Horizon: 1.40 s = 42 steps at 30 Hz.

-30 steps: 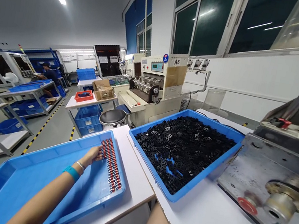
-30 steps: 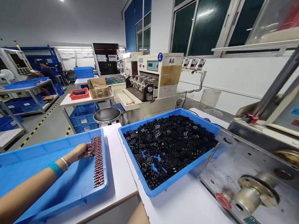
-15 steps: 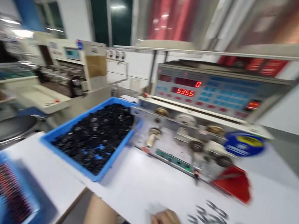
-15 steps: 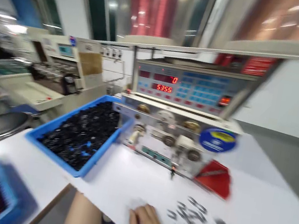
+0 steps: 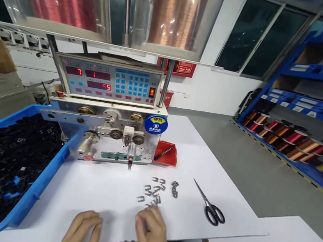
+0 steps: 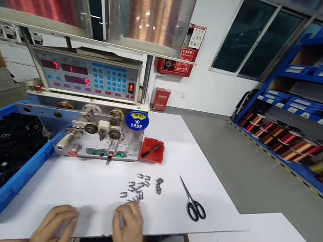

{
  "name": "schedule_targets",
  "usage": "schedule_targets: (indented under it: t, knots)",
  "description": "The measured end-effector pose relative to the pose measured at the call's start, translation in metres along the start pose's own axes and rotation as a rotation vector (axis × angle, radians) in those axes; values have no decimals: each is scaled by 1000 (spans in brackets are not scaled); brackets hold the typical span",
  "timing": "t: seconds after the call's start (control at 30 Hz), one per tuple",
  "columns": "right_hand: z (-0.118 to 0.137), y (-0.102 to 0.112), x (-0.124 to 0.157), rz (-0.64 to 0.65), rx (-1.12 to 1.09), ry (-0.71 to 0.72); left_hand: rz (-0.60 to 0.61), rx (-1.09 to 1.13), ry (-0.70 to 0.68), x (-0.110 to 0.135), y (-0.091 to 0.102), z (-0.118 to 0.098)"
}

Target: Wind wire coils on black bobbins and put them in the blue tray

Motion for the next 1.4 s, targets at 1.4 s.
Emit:
schedule_targets:
  t: [1.4]
  knots:
    - [-65,71,-24,273,392,-279,413,29,126,-8,-100,-35]
Point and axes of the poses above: each hand's wrist, its own x-axis away from the middle knuckle, its own y-axis out of the back of the hand, z = x × y, the point moved 7 cm from there along -x, towards the middle knuckle, and after that the axes turned 13 degrees about -x, right-handed, at the moved point
